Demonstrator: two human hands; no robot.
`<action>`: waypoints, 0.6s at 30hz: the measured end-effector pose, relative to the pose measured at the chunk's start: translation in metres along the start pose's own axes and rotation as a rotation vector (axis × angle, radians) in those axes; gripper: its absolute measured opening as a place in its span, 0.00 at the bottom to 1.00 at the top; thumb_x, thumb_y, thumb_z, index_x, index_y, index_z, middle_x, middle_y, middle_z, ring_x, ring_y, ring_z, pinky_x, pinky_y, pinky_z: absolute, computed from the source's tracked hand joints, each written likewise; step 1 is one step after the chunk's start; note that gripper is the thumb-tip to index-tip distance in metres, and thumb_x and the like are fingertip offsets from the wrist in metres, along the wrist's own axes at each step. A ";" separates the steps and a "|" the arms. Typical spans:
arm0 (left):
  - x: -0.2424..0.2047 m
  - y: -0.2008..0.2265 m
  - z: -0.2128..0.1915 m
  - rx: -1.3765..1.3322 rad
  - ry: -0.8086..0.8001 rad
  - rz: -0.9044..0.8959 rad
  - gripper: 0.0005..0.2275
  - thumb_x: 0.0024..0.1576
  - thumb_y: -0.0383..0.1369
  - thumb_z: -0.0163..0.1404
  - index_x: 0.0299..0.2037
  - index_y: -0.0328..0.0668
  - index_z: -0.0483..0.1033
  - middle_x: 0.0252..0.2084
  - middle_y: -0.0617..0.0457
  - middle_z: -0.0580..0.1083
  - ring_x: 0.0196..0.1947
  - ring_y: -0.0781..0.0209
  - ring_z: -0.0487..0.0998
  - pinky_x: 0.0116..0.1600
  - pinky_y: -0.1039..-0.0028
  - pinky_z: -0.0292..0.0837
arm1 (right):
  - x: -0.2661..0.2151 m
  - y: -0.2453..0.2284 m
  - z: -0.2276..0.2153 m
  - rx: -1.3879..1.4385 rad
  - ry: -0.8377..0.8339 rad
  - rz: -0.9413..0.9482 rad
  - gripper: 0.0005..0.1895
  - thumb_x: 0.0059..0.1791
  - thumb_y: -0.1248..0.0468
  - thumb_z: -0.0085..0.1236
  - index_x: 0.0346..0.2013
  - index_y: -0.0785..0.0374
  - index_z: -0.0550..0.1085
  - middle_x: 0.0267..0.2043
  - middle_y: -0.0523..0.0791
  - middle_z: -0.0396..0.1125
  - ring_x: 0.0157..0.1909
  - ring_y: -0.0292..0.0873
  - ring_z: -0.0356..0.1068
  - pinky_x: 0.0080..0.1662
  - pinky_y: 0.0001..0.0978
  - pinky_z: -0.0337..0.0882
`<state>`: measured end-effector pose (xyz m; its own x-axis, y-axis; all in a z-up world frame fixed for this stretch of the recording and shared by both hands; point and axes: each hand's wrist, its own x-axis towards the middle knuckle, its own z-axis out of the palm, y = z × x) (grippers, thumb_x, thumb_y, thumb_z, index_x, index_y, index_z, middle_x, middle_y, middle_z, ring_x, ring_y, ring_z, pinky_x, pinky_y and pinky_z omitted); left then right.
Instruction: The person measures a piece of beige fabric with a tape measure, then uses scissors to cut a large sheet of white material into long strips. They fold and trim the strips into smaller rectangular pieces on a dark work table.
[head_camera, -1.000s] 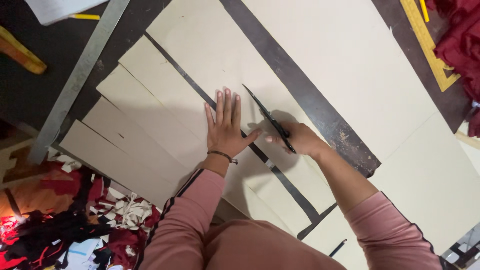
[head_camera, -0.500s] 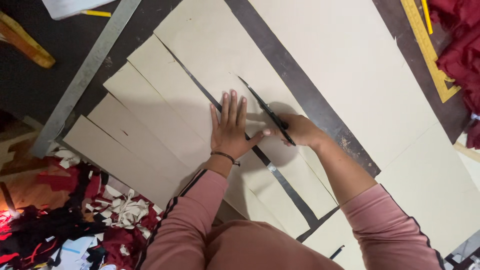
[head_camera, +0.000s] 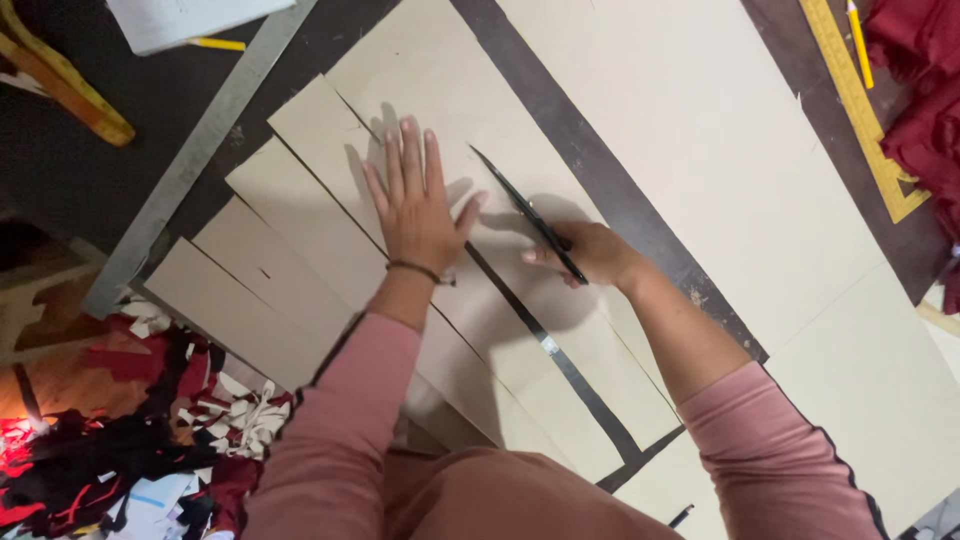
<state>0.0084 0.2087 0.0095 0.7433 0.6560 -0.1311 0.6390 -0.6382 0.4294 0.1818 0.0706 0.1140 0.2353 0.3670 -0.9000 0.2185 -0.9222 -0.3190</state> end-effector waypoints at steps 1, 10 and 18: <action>0.011 -0.008 -0.002 0.033 -0.007 0.011 0.42 0.61 0.60 0.41 0.78 0.41 0.43 0.79 0.38 0.38 0.79 0.39 0.34 0.74 0.35 0.25 | 0.000 -0.008 -0.003 -0.018 0.003 -0.023 0.27 0.39 0.36 0.66 0.23 0.56 0.71 0.14 0.43 0.66 0.18 0.39 0.72 0.29 0.25 0.70; 0.024 -0.022 0.001 0.096 -0.007 0.032 0.46 0.58 0.66 0.42 0.77 0.42 0.44 0.79 0.39 0.40 0.79 0.40 0.34 0.74 0.37 0.22 | 0.017 -0.021 -0.001 -0.059 0.009 -0.021 0.28 0.39 0.34 0.64 0.22 0.55 0.71 0.13 0.42 0.65 0.18 0.39 0.71 0.31 0.25 0.70; 0.024 -0.023 0.002 0.092 0.005 0.012 0.47 0.56 0.68 0.41 0.77 0.44 0.44 0.80 0.41 0.40 0.79 0.42 0.34 0.76 0.38 0.22 | 0.028 -0.031 0.002 -0.039 0.049 -0.020 0.28 0.39 0.33 0.64 0.21 0.52 0.70 0.11 0.40 0.64 0.16 0.38 0.69 0.32 0.24 0.68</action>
<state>0.0119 0.2386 -0.0053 0.7500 0.6502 -0.1218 0.6458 -0.6799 0.3473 0.1800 0.1096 0.0984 0.2764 0.3918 -0.8775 0.2597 -0.9096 -0.3243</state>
